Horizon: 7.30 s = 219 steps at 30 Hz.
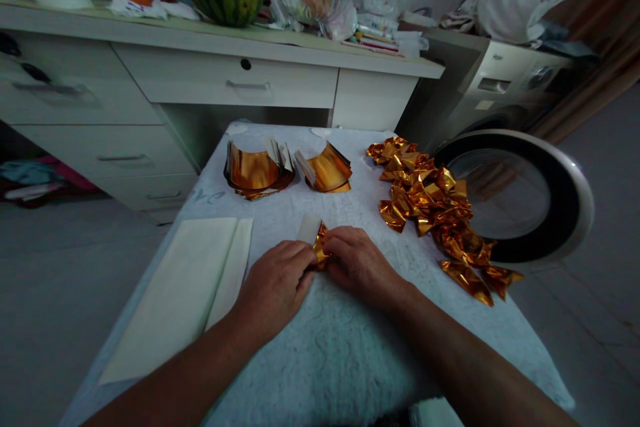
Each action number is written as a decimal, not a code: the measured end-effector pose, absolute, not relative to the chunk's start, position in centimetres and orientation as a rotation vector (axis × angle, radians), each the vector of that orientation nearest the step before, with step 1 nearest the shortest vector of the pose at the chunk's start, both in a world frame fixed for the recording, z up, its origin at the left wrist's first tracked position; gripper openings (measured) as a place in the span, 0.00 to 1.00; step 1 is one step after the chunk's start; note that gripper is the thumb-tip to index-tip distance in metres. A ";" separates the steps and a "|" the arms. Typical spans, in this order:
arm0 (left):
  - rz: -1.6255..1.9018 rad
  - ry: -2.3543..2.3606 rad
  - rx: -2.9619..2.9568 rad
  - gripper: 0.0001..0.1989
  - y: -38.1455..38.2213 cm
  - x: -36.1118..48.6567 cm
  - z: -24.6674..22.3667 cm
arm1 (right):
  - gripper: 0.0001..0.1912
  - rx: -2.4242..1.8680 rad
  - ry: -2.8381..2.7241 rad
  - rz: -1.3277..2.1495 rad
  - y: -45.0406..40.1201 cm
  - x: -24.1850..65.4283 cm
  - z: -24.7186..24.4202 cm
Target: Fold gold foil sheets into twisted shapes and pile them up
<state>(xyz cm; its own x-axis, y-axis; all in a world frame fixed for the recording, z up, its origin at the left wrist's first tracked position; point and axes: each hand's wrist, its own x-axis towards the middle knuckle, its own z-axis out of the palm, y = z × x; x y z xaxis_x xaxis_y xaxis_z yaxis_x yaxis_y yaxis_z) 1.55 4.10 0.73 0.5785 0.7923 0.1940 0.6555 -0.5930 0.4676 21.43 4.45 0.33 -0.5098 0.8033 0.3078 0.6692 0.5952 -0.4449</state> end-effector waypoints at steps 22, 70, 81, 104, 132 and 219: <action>0.552 1.342 2.275 0.04 4.2 1.3 1.2 | 0.04 -1.246 -2.296 0.604 4.9 21.3 1.4; 0.484 1.490 2.434 0.10 3.8 1.9 0.7 | 0.07 -1.501 -2.121 0.558 5.0 19.2 0.7; 0.530 1.522 2.491 0.07 3.5 2.0 0.4 | 0.05 -1.547 -2.142 0.497 4.9 19.0 0.5; 0.497 1.483 2.265 0.14 3.9 1.8 0.4 | 0.09 -1.539 -2.197 0.504 4.6 19.2 0.9; 0.416 1.468 2.216 0.18 4.0 1.7 0.8 | 0.25 -1.461 -2.149 0.693 5.1 20.0 1.2; 1.160 1.273 1.395 0.21 4.9 2.4 1.3 | 0.13 -1.094 -1.258 1.487 6.1 21.5 1.3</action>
<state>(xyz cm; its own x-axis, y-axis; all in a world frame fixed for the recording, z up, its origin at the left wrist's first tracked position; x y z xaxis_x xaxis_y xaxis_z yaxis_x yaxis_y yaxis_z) 2.38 4.90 1.33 0.0327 0.9971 0.0689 0.1609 -0.0733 0.9842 21.50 6.13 1.27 -0.2279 0.9702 -0.0825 -0.0795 -0.1030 -0.9915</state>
